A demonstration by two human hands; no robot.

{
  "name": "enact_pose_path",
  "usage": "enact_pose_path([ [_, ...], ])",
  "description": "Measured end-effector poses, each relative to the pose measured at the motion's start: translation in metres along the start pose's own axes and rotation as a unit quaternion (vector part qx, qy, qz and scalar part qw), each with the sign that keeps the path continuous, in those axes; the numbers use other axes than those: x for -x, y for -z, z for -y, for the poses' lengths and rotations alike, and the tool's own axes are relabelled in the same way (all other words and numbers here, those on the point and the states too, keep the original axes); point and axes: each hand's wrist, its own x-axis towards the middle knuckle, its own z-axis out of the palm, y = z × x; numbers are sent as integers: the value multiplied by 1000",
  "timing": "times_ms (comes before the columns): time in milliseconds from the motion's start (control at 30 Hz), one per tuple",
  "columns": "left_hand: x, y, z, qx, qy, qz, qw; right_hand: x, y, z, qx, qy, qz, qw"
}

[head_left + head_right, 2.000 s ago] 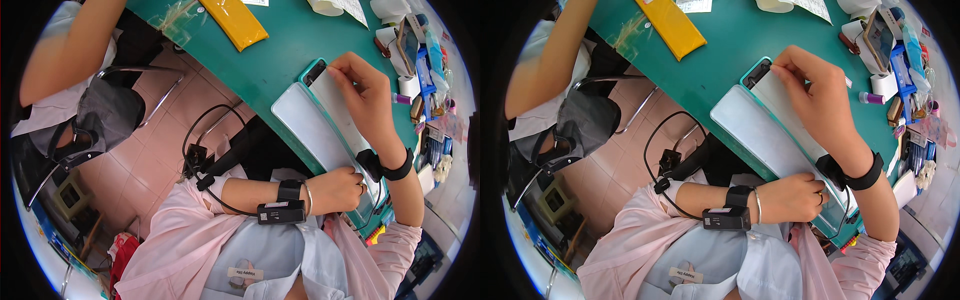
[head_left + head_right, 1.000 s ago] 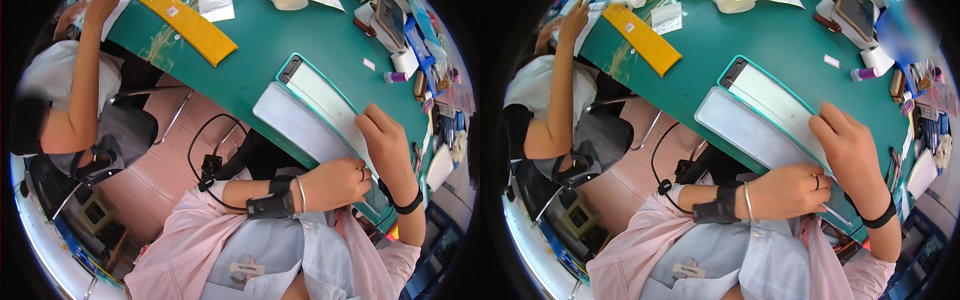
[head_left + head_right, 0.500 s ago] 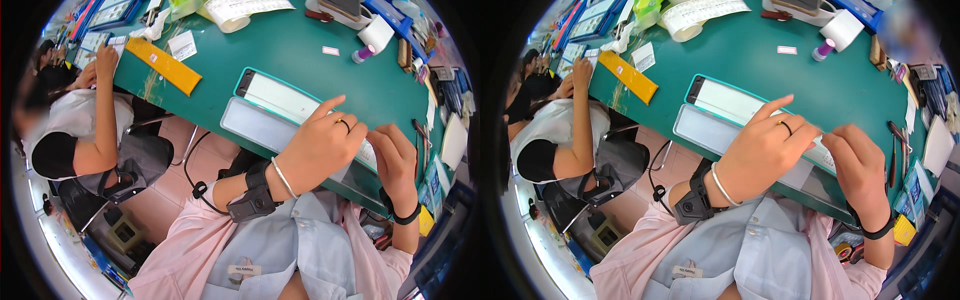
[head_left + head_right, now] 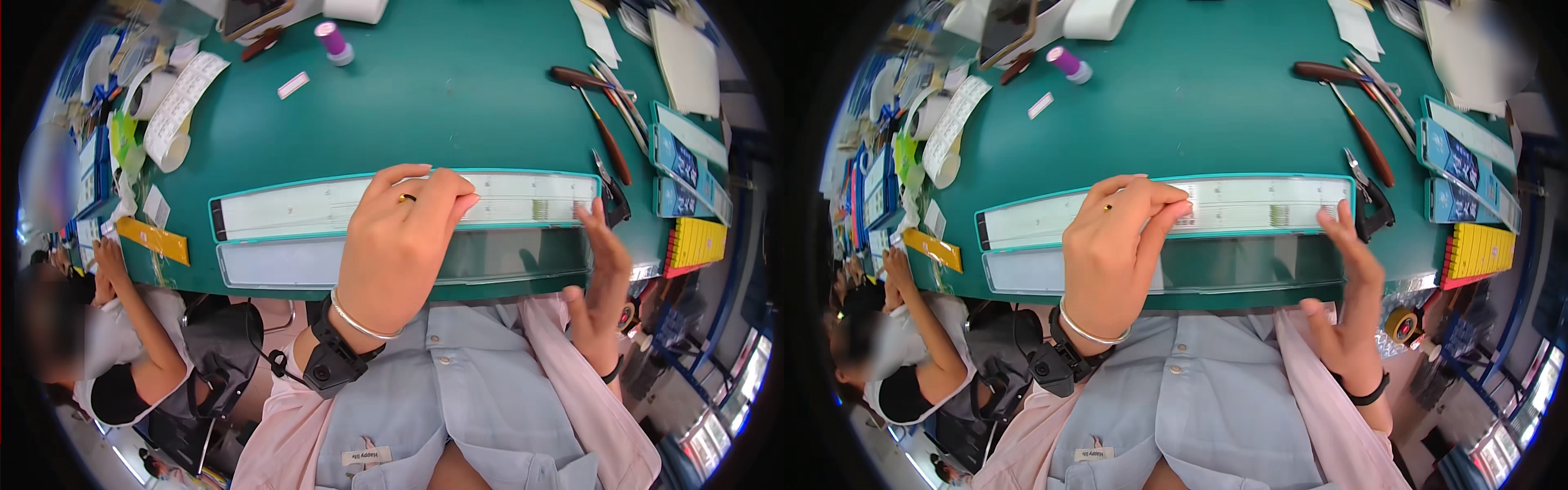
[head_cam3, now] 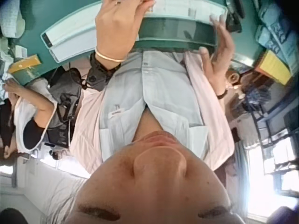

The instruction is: Manually assemble and trim small electronic components on a circuit board using hand tools.

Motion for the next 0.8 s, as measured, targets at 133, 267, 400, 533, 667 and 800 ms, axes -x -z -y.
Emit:
enact_pose_path([
  [133,-6,-14,-10,-7,-8,5,1000,9,1,0,126,12,-23,992],
  [267,-9,-21,-17,-12,-12,-9,1000,16,-3,-18,-22,9,-95,995],
  [400,-13,-28,-23,-36,-45,-33,998,20,-2,-8,10,5,-14,1000],
  [533,-16,-33,-23,-66,-60,-22,996,7,13,-28,69,64,-95,991],
  [667,-20,-42,-23,-53,-62,-21,996,-15,40,-21,330,16,-130,935],
  [800,-27,-42,-23,-36,-62,-39,997,-32,50,-29,348,6,-64,935],
])
